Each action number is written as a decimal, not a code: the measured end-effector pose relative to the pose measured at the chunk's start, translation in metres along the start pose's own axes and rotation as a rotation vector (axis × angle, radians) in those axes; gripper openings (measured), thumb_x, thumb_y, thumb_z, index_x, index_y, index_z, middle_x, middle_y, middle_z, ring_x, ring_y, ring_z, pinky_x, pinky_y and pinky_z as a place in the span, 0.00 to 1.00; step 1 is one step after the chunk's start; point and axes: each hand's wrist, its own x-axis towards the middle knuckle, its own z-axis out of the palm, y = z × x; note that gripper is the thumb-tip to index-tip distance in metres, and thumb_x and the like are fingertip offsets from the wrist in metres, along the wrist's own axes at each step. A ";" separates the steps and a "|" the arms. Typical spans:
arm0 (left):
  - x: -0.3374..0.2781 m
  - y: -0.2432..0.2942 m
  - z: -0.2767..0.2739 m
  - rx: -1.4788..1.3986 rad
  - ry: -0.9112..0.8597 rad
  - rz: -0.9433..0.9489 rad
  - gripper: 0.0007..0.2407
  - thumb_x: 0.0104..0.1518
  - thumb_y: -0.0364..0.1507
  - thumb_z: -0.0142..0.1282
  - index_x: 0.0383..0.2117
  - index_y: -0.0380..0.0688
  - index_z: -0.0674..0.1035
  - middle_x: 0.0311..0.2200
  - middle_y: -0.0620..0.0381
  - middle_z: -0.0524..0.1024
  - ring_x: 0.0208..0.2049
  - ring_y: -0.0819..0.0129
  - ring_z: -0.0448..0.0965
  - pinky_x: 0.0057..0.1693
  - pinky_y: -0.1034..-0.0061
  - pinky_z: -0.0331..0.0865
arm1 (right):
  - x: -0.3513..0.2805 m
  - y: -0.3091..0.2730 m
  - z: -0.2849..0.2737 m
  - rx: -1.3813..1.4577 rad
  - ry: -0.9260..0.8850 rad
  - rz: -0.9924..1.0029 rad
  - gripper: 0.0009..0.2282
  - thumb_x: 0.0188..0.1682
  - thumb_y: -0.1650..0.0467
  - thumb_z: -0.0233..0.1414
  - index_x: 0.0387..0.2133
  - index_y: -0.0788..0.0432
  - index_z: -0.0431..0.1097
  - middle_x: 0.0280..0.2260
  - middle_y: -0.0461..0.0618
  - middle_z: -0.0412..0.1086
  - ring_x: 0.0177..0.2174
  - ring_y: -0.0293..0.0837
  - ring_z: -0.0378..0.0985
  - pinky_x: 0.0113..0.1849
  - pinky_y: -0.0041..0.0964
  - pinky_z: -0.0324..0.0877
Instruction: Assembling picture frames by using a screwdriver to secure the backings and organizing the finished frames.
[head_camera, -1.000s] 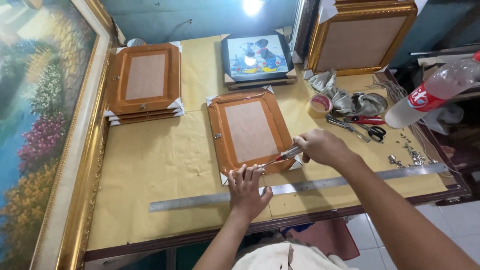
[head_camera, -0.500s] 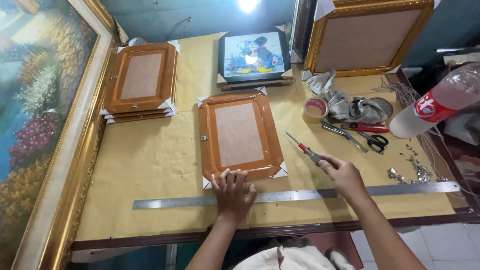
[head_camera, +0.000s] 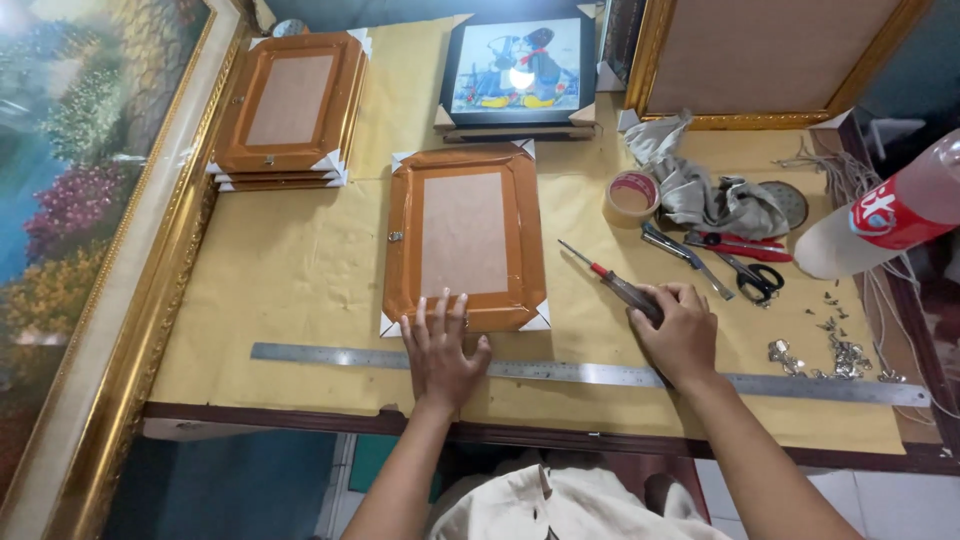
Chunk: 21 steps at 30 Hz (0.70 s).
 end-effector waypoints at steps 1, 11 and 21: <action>0.000 -0.001 0.004 0.007 -0.006 -0.004 0.25 0.41 0.42 0.43 0.51 0.57 0.63 0.54 0.54 0.59 0.56 0.50 0.54 0.59 0.46 0.41 | 0.002 0.003 0.004 0.006 -0.009 0.000 0.14 0.37 0.63 0.52 0.39 0.47 0.70 0.37 0.48 0.66 0.41 0.52 0.68 0.40 0.47 0.66; -0.001 0.001 0.011 0.062 0.016 -0.011 0.26 0.40 0.40 0.45 0.51 0.58 0.65 0.54 0.58 0.60 0.56 0.54 0.55 0.59 0.48 0.41 | 0.010 0.017 0.003 0.015 -0.111 -0.005 0.16 0.35 0.61 0.52 0.39 0.41 0.67 0.37 0.46 0.63 0.40 0.51 0.68 0.39 0.48 0.66; -0.002 -0.003 0.014 0.052 0.004 -0.018 0.26 0.41 0.40 0.45 0.52 0.60 0.64 0.54 0.60 0.58 0.57 0.56 0.53 0.59 0.49 0.41 | 0.012 -0.016 -0.035 0.111 -0.281 0.134 0.19 0.39 0.51 0.44 0.41 0.42 0.67 0.39 0.50 0.62 0.44 0.52 0.65 0.41 0.48 0.62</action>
